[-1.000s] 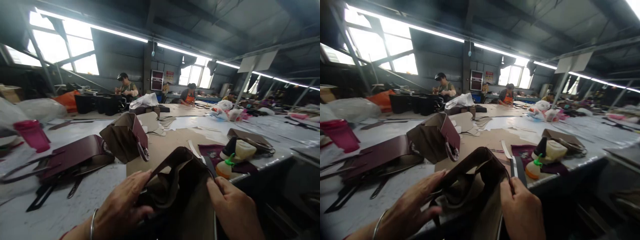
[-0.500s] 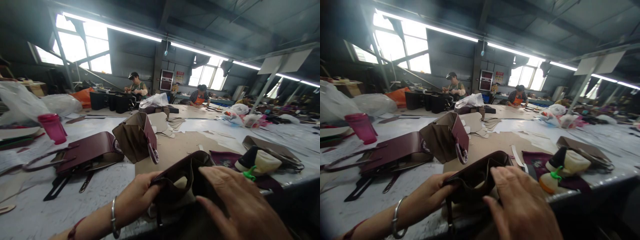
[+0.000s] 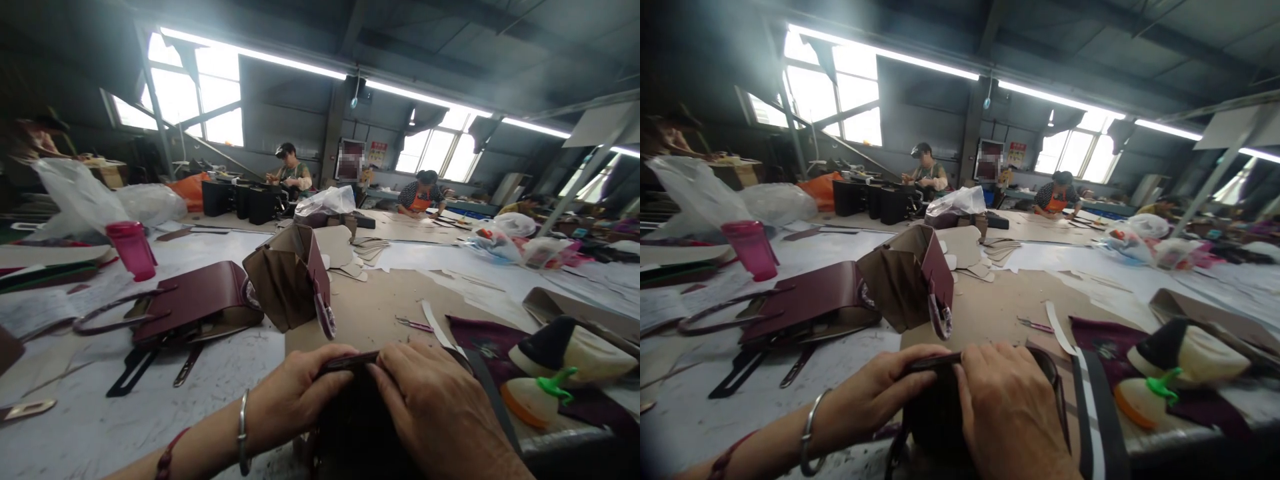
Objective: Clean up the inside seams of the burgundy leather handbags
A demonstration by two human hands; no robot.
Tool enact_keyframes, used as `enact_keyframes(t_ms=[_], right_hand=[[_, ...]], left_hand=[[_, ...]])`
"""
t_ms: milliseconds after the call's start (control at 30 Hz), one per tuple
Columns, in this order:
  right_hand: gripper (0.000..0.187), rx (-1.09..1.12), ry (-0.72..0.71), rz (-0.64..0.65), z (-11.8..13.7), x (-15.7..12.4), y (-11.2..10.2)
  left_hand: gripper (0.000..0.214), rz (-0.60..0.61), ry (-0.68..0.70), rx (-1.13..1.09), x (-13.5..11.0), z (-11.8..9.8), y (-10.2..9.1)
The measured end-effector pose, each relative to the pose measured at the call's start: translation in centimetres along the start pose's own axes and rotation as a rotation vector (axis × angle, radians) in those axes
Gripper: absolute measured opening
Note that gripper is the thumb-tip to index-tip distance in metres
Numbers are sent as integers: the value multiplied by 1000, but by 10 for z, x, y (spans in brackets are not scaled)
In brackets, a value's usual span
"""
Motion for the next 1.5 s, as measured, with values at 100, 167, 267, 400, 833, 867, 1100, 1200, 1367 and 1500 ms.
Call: enact_keyframes(t_ms=[100, 167, 267, 400, 833, 867, 1100, 1200, 1367, 1500], right_hand=[[21, -33, -12, -9, -1, 1, 4], [20, -40, -10, -3, -3, 1, 6], [20, -53, -3, -3, -5, 3, 8], [22, -44, 3, -26, -5, 7, 10], [13, -85, 70, 49, -20, 13, 5], [11, -82, 82, 88, -25, 12, 3], [13, -65, 233, 264, -54, 2, -1], [16, -74, 285, 249, -58, 3, 1], [16, -88, 346, 224, -60, 4, 3], [18, -109, 364, 206, -60, 5, 2]], left_hand=[[29, -10, -5, 34, 7, 4, -1], [29, -7, -30, 35, 10, 7, 0], [30, -7, -44, 35, 13, 7, 0], [27, -16, -90, -56, 17, 9, 0], [29, -121, -114, -51, 43, 16, 0], [29, -122, -122, -56, 45, 16, 0], [32, -86, -169, -91, 50, 15, 2], [33, -84, -197, -95, 49, 15, 3], [34, -85, -244, -119, 47, 19, 3], [35, -90, -228, -94, 46, 20, 2]])
Point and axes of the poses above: each hand's wrist, its own x-axis towards the middle knuckle, its own y-axis out of the palm, z = x × y, the point moved 6 cm from there along x, towards the middle knuckle, and after that the axes turned 6 degrees about -z, right-handed, at the moved point
